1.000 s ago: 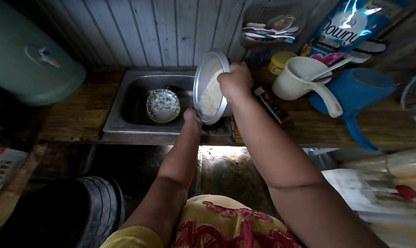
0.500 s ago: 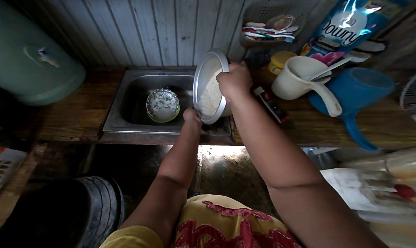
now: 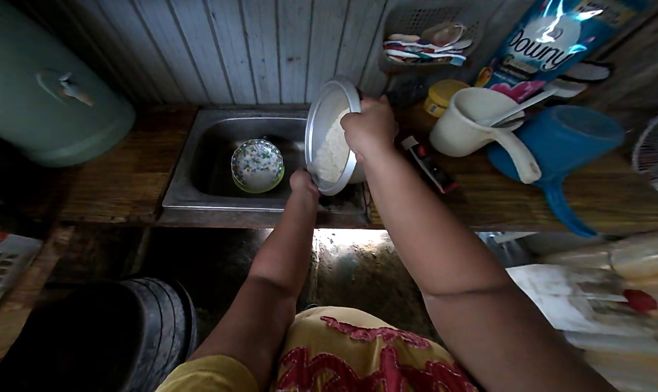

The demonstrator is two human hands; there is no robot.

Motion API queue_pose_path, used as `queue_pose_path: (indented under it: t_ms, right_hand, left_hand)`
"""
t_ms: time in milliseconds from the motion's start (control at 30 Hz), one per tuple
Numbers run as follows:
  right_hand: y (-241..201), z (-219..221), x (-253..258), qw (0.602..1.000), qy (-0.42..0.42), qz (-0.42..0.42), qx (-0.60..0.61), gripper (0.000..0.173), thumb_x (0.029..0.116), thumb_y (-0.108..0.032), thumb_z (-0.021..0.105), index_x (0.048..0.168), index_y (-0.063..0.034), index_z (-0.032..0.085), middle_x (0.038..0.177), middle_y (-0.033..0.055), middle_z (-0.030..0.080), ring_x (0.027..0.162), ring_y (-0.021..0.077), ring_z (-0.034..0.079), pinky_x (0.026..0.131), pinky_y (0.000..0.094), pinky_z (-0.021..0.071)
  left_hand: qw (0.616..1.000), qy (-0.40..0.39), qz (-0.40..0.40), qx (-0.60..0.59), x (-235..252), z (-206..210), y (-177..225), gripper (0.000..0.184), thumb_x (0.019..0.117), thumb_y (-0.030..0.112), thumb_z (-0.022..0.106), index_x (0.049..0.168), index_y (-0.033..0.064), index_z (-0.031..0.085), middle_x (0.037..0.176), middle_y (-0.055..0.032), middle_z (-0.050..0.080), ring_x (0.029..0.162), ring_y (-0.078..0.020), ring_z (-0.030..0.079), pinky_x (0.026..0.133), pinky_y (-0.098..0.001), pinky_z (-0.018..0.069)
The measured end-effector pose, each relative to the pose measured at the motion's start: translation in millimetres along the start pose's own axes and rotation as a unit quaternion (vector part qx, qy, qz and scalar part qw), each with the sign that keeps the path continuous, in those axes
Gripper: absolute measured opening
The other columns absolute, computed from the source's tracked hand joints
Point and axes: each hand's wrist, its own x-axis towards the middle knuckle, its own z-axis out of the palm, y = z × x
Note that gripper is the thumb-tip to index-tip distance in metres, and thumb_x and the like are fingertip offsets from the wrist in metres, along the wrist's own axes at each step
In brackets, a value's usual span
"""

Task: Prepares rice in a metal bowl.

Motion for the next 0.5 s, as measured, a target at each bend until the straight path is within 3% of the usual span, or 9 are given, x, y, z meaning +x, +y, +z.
queue_pose_path:
  t_ms: [67, 167, 200, 233, 267, 400, 500]
  right_hand:
    - [-1.1, -0.8, -0.7, 1.0, -0.002, 0.002, -0.004, 0.05, 0.0859, -0.015, 0.063, 0.136, -0.0181, 0.068, 0.151, 0.0026, 0.055, 0.148, 0.0258, 0.036, 0.113, 0.0704, 0.0199]
    - [3.1, -8.9, 1.0, 0.999, -0.003, 0.03, 0.037, 0.043, 0.0864, -0.014, 0.066, 0.13, -0.0111, 0.069, 0.143, 0.0138, 0.056, 0.139, 0.0317, 0.044, 0.109, 0.0708, 0.0272]
    - [8.5, -13.0, 2.9, 0.996, 0.013, 0.05, 0.071, 0.036, 0.0842, -0.012, 0.068, 0.12, -0.0083, 0.071, 0.133, 0.0155, 0.061, 0.128, 0.0316, 0.052, 0.102, 0.0675, 0.0368]
    - [16.2, -18.4, 5.4, 0.99, 0.036, 0.071, 0.112, 0.026, 0.0816, -0.011, 0.07, 0.108, -0.0064, 0.071, 0.114, 0.0154, 0.066, 0.108, 0.0296, 0.061, 0.086, 0.0602, 0.0479]
    - [26.5, -25.7, 7.3, 0.98, 0.046, 0.096, 0.167, 0.024, 0.0808, -0.008, 0.07, 0.104, -0.0052, 0.068, 0.104, 0.0143, 0.066, 0.096, 0.027, 0.063, 0.076, 0.0533, 0.0538]
    - [65.6, -56.8, 1.7, 0.893, 0.081, 0.18, 0.405, 0.036, 0.0846, 0.001, 0.059, 0.121, -0.0029, 0.056, 0.109, 0.0143, 0.061, 0.092, 0.0234, 0.064, 0.071, 0.0447, 0.0593]
    - [90.2, -70.7, -11.9, 0.802, 0.125, 0.167, 0.56, 0.044, 0.0815, 0.009, 0.05, 0.123, -0.0054, 0.049, 0.112, 0.0146, 0.061, 0.095, 0.0231, 0.066, 0.072, 0.0458, 0.0602]
  left_hand:
    - [1.0, 0.002, 0.0, 0.001, -0.8, -0.1, 0.5, 0.032, 0.1035, 0.024, 0.054, 0.124, 0.0013, 0.062, 0.12, -0.019, 0.065, 0.106, -0.0322, 0.064, 0.085, -0.0553, 0.0551]
    - [0.999, -0.01, -0.006, -0.034, -1.0, -0.8, 2.9, 0.032, 0.1044, 0.025, 0.054, 0.125, 0.0013, 0.061, 0.12, -0.018, 0.065, 0.106, -0.0303, 0.064, 0.086, -0.0531, 0.0554]
    - [0.998, -0.027, -0.007, -0.064, -0.3, -0.8, 6.4, 0.03, 0.1048, 0.024, 0.053, 0.123, 0.0014, 0.06, 0.117, -0.0172, 0.065, 0.103, -0.029, 0.064, 0.084, -0.0508, 0.0559]
    - [0.994, -0.051, -0.004, -0.101, 1.3, 0.4, 11.4, 0.026, 0.1049, 0.022, 0.053, 0.119, 0.0019, 0.06, 0.11, -0.0157, 0.065, 0.096, -0.0269, 0.064, 0.08, -0.0477, 0.0571]
    - [0.989, -0.074, 0.001, -0.129, 2.6, 2.6, 17.8, 0.018, 0.1044, 0.019, 0.052, 0.111, 0.0036, 0.058, 0.098, -0.0127, 0.063, 0.085, -0.0239, 0.063, 0.074, -0.0437, 0.0572]
    - [0.98, -0.18, 0.031, -0.081, 2.2, 10.2, 51.0, 0.018, 0.1081, 0.02, 0.044, 0.104, 0.0069, 0.056, 0.084, -0.0063, 0.058, 0.071, -0.0167, 0.058, 0.068, -0.0356, 0.0554]
    - [0.974, -0.215, 0.053, 0.054, 1.6, 17.5, 71.8, 0.029, 0.1114, 0.029, 0.036, 0.092, 0.0131, 0.05, 0.068, 0.0013, 0.05, 0.052, -0.0092, 0.048, 0.05, -0.0249, 0.0468]
